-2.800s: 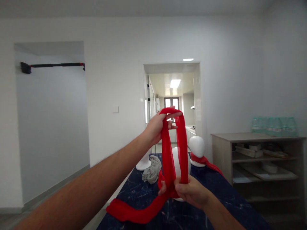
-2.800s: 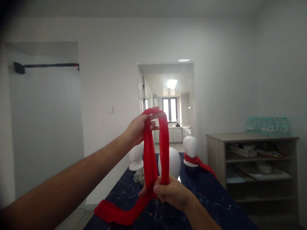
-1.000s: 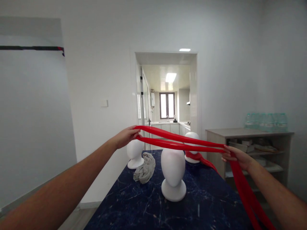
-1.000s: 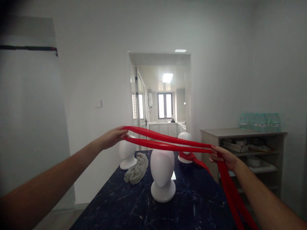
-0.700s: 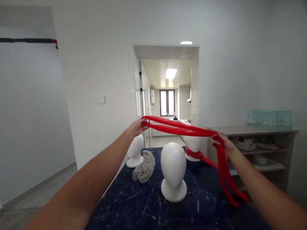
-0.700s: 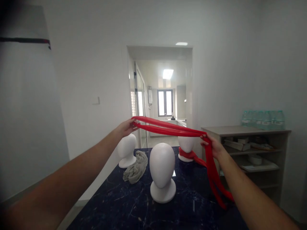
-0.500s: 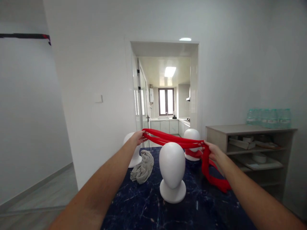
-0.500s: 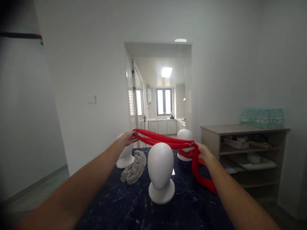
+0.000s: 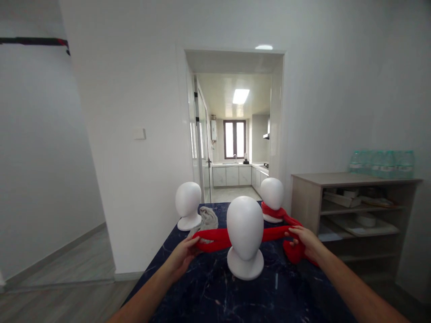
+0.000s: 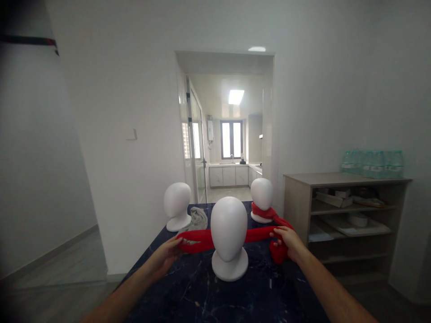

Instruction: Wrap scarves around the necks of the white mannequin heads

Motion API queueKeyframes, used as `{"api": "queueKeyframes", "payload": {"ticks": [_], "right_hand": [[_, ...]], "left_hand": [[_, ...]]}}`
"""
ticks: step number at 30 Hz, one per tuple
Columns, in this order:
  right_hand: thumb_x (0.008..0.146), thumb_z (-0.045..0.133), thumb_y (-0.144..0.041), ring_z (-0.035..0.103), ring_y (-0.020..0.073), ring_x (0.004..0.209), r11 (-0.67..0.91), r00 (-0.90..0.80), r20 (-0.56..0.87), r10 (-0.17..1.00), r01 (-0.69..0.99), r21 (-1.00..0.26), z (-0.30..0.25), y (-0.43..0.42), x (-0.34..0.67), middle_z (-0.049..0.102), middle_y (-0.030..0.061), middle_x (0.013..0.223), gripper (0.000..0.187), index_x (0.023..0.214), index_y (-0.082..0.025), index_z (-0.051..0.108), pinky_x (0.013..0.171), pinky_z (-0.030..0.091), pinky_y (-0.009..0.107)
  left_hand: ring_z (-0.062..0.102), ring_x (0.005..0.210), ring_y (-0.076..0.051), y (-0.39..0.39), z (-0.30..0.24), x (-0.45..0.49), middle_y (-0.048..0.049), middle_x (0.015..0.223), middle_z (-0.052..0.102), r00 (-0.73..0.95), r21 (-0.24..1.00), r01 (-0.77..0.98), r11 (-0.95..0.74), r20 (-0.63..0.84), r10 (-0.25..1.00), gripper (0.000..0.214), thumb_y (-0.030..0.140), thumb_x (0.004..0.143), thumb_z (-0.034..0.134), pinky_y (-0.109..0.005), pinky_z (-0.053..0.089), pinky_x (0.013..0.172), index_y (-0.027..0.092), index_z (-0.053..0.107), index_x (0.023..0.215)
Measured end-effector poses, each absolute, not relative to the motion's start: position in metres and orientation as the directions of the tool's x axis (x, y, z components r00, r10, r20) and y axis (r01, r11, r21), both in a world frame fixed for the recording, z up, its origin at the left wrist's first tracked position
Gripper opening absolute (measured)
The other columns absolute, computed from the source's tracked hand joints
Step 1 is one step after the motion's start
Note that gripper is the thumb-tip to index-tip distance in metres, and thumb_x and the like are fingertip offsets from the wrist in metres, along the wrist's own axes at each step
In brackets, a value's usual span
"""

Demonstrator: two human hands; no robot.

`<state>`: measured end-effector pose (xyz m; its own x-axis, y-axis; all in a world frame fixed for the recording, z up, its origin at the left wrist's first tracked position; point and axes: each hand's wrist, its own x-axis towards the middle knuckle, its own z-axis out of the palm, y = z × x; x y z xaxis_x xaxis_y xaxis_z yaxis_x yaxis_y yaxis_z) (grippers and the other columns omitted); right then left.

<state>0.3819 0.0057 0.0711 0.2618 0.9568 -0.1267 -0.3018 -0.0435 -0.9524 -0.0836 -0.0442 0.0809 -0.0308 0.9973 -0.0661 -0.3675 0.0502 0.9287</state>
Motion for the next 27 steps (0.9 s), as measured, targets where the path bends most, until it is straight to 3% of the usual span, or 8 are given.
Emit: {"api": "queueKeyframes", "payload": {"ticks": [6, 10, 12, 17, 19, 23, 25, 27], "right_hand": [[0.084, 0.076, -0.017, 0.051, 0.0088, 0.036, -0.058, 0.275, -0.137, 0.952, -0.277, -0.959, 0.056, -0.036, 0.358, 0.076, 0.0021, 0.071, 0.020, 0.096, -0.020, 0.060, 0.044, 0.055, 0.024], [0.083, 0.076, -0.021, 0.053, 0.0100, 0.038, -0.132, 0.159, -0.171, 0.972, -0.226, -0.965, 0.048, -0.068, 0.327, 0.078, 0.0035, 0.075, 0.022, 0.097, -0.021, 0.059, 0.048, 0.058, 0.028], [0.083, 0.079, -0.031, 0.054, 0.0112, 0.037, -0.120, 0.124, -0.142, 0.982, -0.169, -0.978, 0.046, -0.084, 0.308, 0.076, 0.0025, 0.070, 0.025, 0.094, -0.022, 0.058, 0.045, 0.055, 0.027], [0.083, 0.074, -0.058, 0.049, 0.0139, 0.031, -0.008, 0.110, 0.003, 0.994, 0.104, -0.995, 0.031, -0.111, 0.257, 0.062, -0.0050, 0.052, 0.038, 0.085, -0.026, 0.053, 0.036, 0.039, 0.024], [0.082, 0.071, -0.054, 0.054, 0.0166, 0.036, 0.066, 0.126, 0.099, 0.987, 0.243, -0.968, 0.020, -0.115, 0.241, 0.062, -0.0049, 0.053, 0.033, 0.083, -0.027, 0.053, 0.040, 0.040, 0.025], [0.082, 0.065, -0.036, 0.075, 0.0262, 0.072, 0.303, 0.125, 0.398, 0.909, 0.456, -0.836, -0.002, -0.115, 0.230, 0.075, 0.0037, 0.077, 0.011, 0.084, -0.028, 0.058, 0.065, 0.051, 0.032], [0.084, 0.060, -0.035, 0.075, 0.0276, 0.080, 0.368, 0.115, 0.471, 0.875, 0.475, -0.799, -0.008, -0.112, 0.232, 0.077, 0.0051, 0.084, 0.007, 0.086, -0.028, 0.060, 0.072, 0.052, 0.034], [0.087, 0.057, -0.038, 0.073, 0.0266, 0.075, 0.373, 0.119, 0.463, 0.878, 0.436, -0.819, -0.008, -0.108, 0.236, 0.075, 0.0042, 0.081, 0.012, 0.085, -0.028, 0.061, 0.068, 0.050, 0.034]], "left_hand": [[0.075, 0.096, -0.023, -0.094, 0.032, -0.041, -0.0112, 0.103, 0.082, 0.259, 0.973, -0.225, -0.049, 0.109, 0.960, 0.041, 0.040, 0.079, 0.090, -0.031, 0.053, 0.092, 0.016, 0.079, 0.109], [0.075, 0.099, -0.029, -0.098, 0.020, 0.009, -0.0129, 0.105, 0.082, 0.327, 0.972, -0.236, -0.007, 0.087, 0.941, 0.054, 0.045, 0.062, 0.098, -0.036, 0.052, 0.093, 0.017, 0.079, 0.104], [0.075, 0.095, -0.028, -0.098, 0.016, 0.030, -0.0134, 0.106, 0.082, 0.302, 0.969, -0.247, 0.020, 0.057, 0.952, 0.050, 0.041, 0.062, 0.096, -0.035, 0.051, 0.089, 0.016, 0.079, 0.102], [0.074, 0.083, -0.023, -0.096, 0.013, 0.061, -0.0152, 0.097, 0.081, 0.341, 0.910, -0.357, 0.211, -0.084, 0.936, 0.030, 0.027, 0.074, 0.072, -0.032, 0.051, 0.079, 0.012, 0.076, 0.099], [0.073, 0.080, -0.023, -0.092, 0.009, 0.067, -0.0144, 0.092, 0.081, 0.352, 0.870, -0.422, 0.257, -0.104, 0.930, 0.027, 0.020, 0.070, 0.064, -0.034, 0.054, 0.079, 0.013, 0.073, 0.095], [0.074, 0.082, -0.024, -0.080, -0.003, 0.071, -0.0121, 0.087, 0.080, 0.320, 0.824, -0.507, 0.253, -0.092, 0.943, 0.026, 0.020, 0.069, 0.061, -0.036, 0.057, 0.081, 0.016, 0.068, 0.094], [0.075, 0.084, -0.026, -0.076, -0.009, 0.070, -0.0133, 0.086, 0.080, 0.295, 0.815, -0.529, 0.236, -0.084, 0.952, 0.028, 0.023, 0.071, 0.061, -0.038, 0.059, 0.079, 0.016, 0.068, 0.097], [0.076, 0.081, -0.027, -0.075, -0.011, 0.070, -0.0139, 0.088, 0.080, 0.264, 0.849, -0.494, 0.186, -0.057, 0.963, 0.032, 0.023, 0.069, 0.061, -0.039, 0.060, 0.076, 0.015, 0.068, 0.099]]}}
